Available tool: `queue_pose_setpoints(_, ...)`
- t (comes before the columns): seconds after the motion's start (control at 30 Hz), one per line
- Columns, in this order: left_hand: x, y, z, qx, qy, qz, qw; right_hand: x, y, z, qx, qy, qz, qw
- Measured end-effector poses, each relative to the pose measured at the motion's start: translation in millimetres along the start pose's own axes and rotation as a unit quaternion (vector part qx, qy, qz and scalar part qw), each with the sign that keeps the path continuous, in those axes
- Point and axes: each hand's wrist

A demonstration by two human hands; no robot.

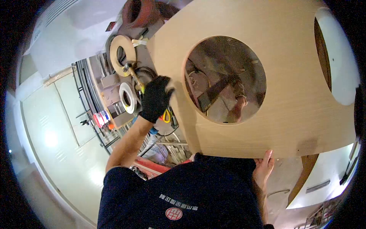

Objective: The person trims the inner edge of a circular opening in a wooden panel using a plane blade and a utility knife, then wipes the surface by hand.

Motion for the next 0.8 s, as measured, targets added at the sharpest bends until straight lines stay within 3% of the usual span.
queue_pose_setpoints(0.03,-40,19,24,0.002,-0.094,0.012,0.995,1,-2,0,-0.002,0.005,0.009,1.000)
queue_pose_setpoints(0.13,-96,79,75,-0.071,-0.048,-0.043,0.995,-6,4,11,0.053,0.002,0.007,0.999)
queue_pose_setpoints(0.17,-93,88,78,-0.191,-0.036,-0.076,0.978,-3,1,-3,0.002,0.018,0.016,1.000)
queue_pose_setpoints(0.2,-74,91,70,-0.307,-0.021,-0.109,0.945,1,2,-3,0.014,0.010,0.005,1.000)
queue_pose_setpoints(0.27,-83,166,153,-0.140,0.034,-0.067,0.987,5,2,-2,0.038,-0.002,-0.020,0.999)
queue_pose_setpoints(0.33,-43,162,142,-0.205,0.054,-0.157,0.965,2,2,-2,0.018,0.000,-0.028,0.999)
queue_pose_setpoints(0.37,-22,150,124,-0.208,0.146,-0.259,0.932,1,3,-4,0.012,-0.001,-0.033,0.999)
queue_pose_setpoints(0.43,-25,156,163,-0.204,-0.038,-0.171,0.963,0,-2,-17,-0.024,0.008,-0.010,1.000)
queue_pose_setpoints(0.53,-34,173,222,-0.077,0.000,-0.214,0.974,-3,-4,-18,-0.027,0.017,-0.009,0.999)
queue_pose_setpoints(0.6,-2,135,141,-0.185,0.120,-0.327,0.919,-3,-3,-13,-0.016,0.015,-0.012,1.000)
queue_pose_setpoints(0.63,-18,153,170,-0.153,0.022,-0.179,0.972,-4,-2,-10,-0.011,0.010,-0.011,1.000)
queue_pose_setpoints(0.67,-26,175,195,-0.092,0.174,-0.257,0.946,-5,-2,-10,-0.007,0.003,-0.012,1.000)
queue_pose_setpoints(0.7,-16,163,163,-0.028,0.319,-0.327,0.889,-5,0,-9,-0.006,0.002,-0.011,1.000)
queue_pose_setpoints(0.77,-36,162,141,0.018,0.394,-0.341,0.853,-3,-2,-9,-0.008,-0.002,-0.008,1.000)
queue_pose_setpoints(0.8,-32,138,90,-0.077,0.252,-0.313,0.913,-1,-3,-11,-0.015,0.000,-0.010,1.000)
Point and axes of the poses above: each hand's wrist, its own y-axis away from the middle knuckle, its own z-axis out of the palm, x = y × z, and after that the axes turned 10 degrees about -y, right-handed
